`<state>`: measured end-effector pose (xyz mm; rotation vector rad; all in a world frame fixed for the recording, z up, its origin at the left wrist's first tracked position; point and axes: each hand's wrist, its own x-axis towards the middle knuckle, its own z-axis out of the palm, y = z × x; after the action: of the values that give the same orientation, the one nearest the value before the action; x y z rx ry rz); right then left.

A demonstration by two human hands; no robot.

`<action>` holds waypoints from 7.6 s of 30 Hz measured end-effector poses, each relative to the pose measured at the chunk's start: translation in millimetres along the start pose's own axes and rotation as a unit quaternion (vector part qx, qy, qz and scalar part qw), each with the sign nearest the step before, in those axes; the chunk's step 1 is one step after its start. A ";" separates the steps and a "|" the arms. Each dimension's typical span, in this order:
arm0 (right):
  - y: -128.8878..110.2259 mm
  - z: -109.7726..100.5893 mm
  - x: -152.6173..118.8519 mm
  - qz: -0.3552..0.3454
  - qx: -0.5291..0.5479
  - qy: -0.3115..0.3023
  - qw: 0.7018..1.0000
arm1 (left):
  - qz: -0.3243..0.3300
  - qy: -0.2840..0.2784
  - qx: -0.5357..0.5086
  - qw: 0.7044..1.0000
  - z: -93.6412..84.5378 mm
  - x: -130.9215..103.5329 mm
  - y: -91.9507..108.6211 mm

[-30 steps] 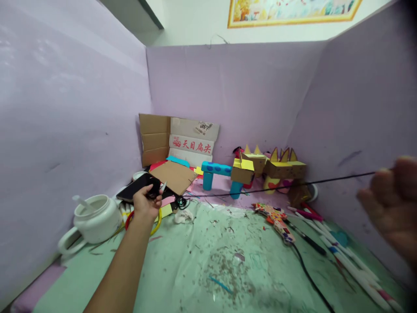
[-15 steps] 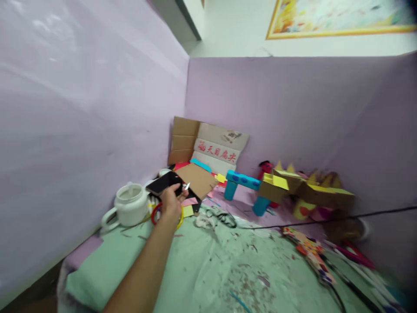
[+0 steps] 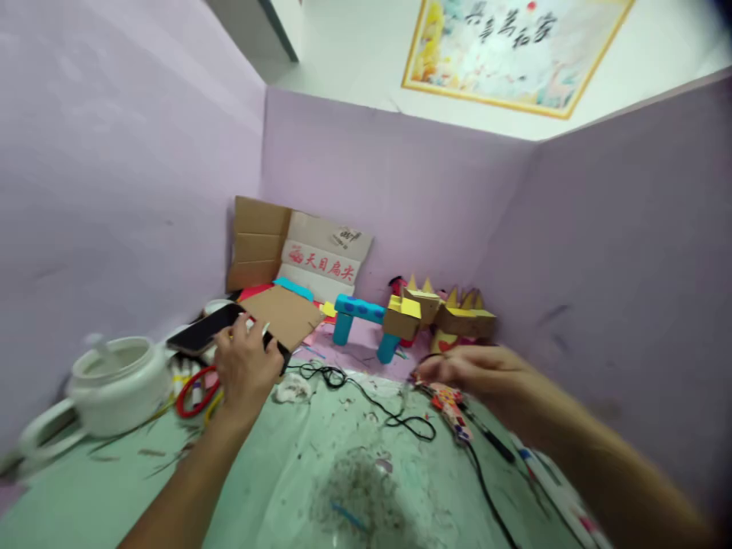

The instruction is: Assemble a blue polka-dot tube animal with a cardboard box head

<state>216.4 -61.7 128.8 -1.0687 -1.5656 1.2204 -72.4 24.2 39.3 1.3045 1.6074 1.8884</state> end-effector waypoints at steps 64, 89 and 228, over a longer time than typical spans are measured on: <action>126.4 70.5 27.0 0.090 0.358 0.048 0.928 | -0.076 -0.442 -0.099 0.888 44.7 -87.8 22.0; 130.1 67.0 22.8 0.128 0.356 -0.005 0.926 | -0.026 -0.430 -0.047 0.901 45.8 -91.6 23.5; 103.2 -8.1 10.3 -0.047 -0.246 0.129 0.959 | -0.160 -0.378 -0.059 0.910 42.2 -89.9 26.2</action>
<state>233.6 -33.8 30.0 -1.3842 -1.7300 0.6025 16.1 -25.5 22.9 1.3727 1.1728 1.0567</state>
